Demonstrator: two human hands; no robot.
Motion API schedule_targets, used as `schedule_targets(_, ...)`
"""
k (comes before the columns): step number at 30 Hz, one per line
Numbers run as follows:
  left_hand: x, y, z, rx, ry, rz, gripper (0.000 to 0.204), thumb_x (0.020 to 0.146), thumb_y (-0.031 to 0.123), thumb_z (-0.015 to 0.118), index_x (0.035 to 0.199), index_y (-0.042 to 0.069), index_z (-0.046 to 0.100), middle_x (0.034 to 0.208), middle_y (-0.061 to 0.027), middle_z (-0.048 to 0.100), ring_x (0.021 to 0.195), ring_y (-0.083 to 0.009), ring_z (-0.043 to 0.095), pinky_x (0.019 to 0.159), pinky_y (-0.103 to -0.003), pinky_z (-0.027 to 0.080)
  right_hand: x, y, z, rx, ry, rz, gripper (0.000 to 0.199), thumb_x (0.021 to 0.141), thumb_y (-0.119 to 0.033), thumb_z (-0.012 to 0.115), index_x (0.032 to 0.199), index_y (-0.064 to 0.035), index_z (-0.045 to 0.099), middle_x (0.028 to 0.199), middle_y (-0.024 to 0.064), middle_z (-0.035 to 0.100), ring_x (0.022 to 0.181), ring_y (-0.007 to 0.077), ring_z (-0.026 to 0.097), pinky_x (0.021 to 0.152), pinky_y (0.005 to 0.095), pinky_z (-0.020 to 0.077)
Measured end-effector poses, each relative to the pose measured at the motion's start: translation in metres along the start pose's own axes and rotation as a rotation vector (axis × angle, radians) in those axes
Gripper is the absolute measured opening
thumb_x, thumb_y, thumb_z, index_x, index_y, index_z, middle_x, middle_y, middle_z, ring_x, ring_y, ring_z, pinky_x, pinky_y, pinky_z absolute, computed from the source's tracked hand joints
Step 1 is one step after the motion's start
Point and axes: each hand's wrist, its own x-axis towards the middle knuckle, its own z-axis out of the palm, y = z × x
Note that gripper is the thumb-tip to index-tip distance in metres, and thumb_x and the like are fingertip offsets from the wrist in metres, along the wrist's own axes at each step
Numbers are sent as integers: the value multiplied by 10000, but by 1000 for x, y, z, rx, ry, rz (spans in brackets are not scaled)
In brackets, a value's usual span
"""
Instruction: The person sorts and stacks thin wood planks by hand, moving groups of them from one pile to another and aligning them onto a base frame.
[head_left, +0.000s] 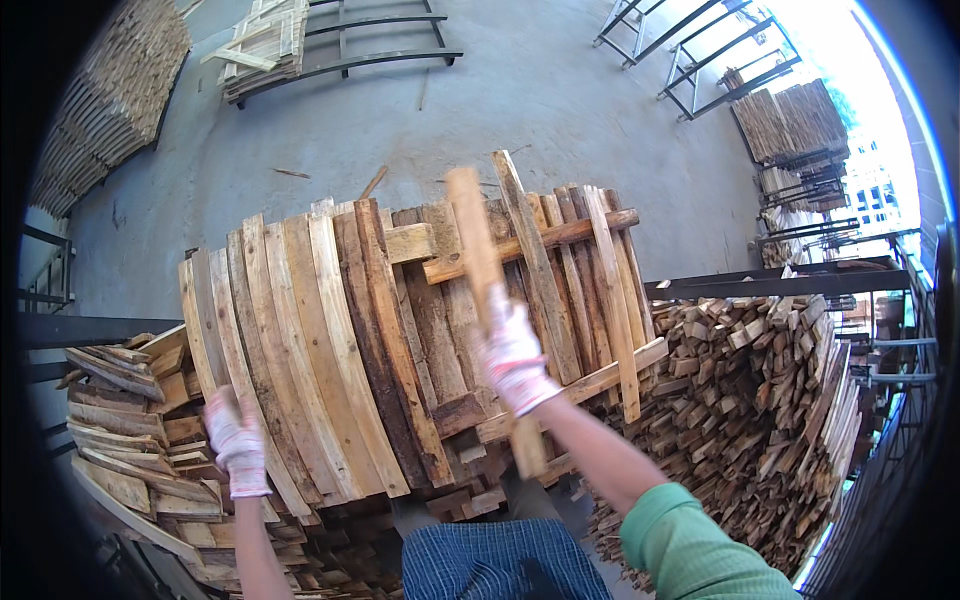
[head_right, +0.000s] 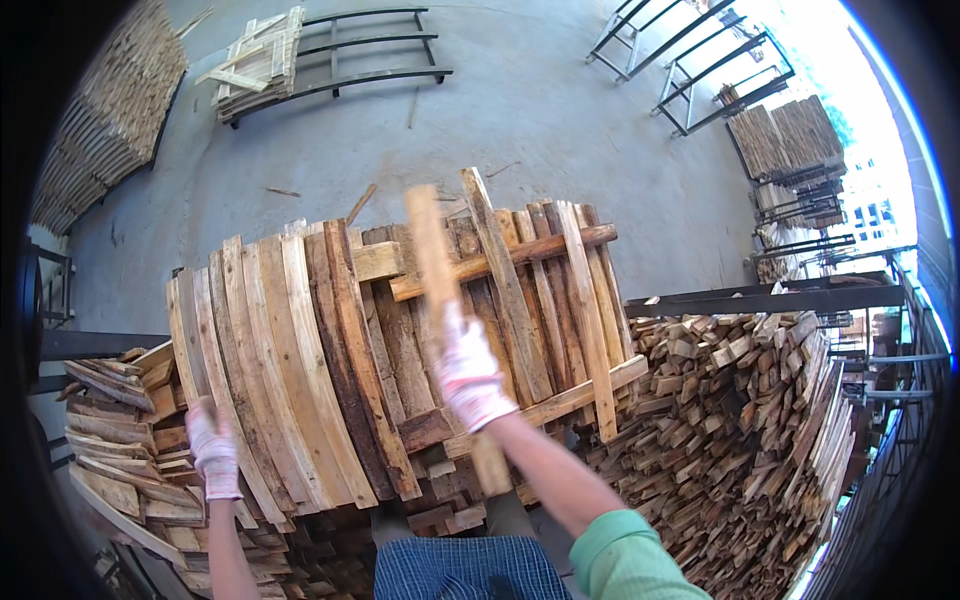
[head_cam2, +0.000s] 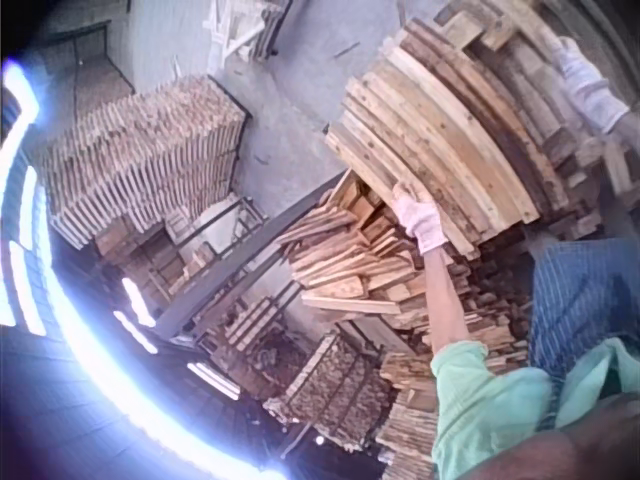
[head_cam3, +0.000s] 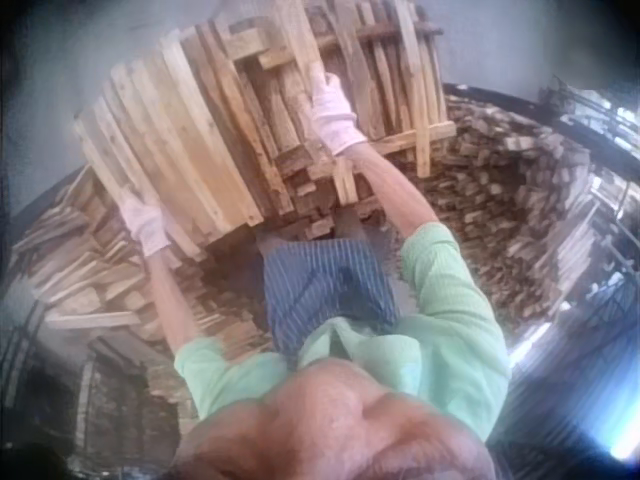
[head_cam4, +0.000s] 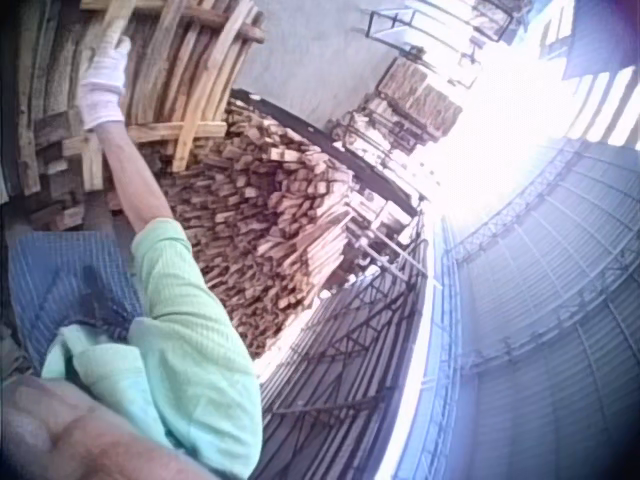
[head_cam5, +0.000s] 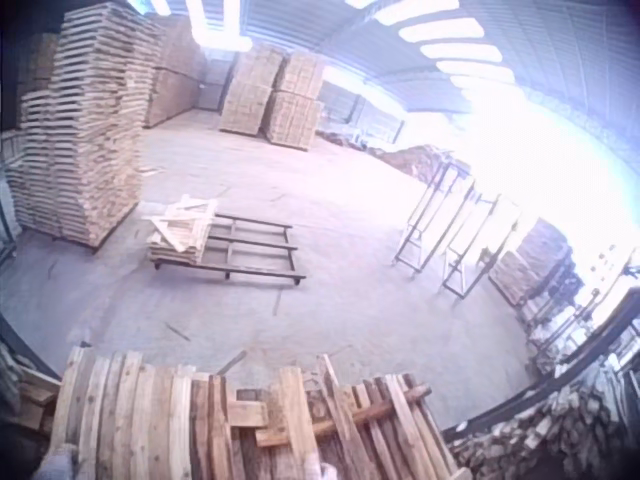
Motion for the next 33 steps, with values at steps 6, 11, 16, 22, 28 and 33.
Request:
schedule_targets(6, 30, 188, -4, 57, -1051, 200, 810, 770, 635, 747, 1187, -36, 569, 1197, -232, 587, 1121, -378, 586, 959, -465, 498, 102, 103, -53, -544, 223, -117, 744, 954, -226, 616, 1576, -200, 208, 1437, 283, 404, 1175, 459, 562, 967, 525, 503)
schedule_targets(11, 23, 214, 27, 287, -1025, 132, 776, 686, 515, 852, 1212, 15, 578, 1183, -217, 598, 1102, -382, 600, 918, -456, 522, 129, 156, -35, -390, 203, -56, 776, 935, -189, 623, 1578, -264, 195, 1451, 299, 387, 1150, 486, 571, 992, 502, 483)
schedule_targets(16, 25, 205, 23, 334, -1121, 27, 931, 700, 547, 839, 1375, 15, 482, 1273, -226, 536, 1213, -384, 532, 999, -468, 490, 101, 49, -57, -6, -92, 158, 788, 865, 29, 633, 1549, -232, 341, 1439, 247, 413, 969, 284, 624, 834, 295, 599)
schedule_targets(22, 39, 221, 10, 246, -1177, 140, 1012, 673, 648, 805, 1353, -32, 489, 1325, -243, 521, 1267, -383, 512, 1037, -456, 472, 24, 46, 61, 94, -58, -181, 661, 966, -371, 619, 1547, -249, 328, 1399, 296, 459, 1205, 434, 550, 1059, 419, 474)
schedule_targets(28, 26, 179, 13, 56, -1001, 137, 851, 740, 590, 780, 1311, 4, 545, 1285, -208, 569, 1206, -376, 562, 1064, -450, 439, 7, 21, 153, -16, 96, -5, 623, 984, -254, 567, 1555, -261, 319, 1320, 369, 455, 1022, 510, 609, 859, 478, 535)
schedule_targets(33, 57, 43, 7, -106, -33, 32, 496, 938, 462, 632, 1124, 6, 573, 1079, -184, 559, 1011, -352, 545, 932, -464, 434, 8, 31, 153, -5, 205, -110, 621, 963, -149, 597, 1534, -237, 369, 1202, 282, 489, 864, 445, 614, 753, 449, 535)
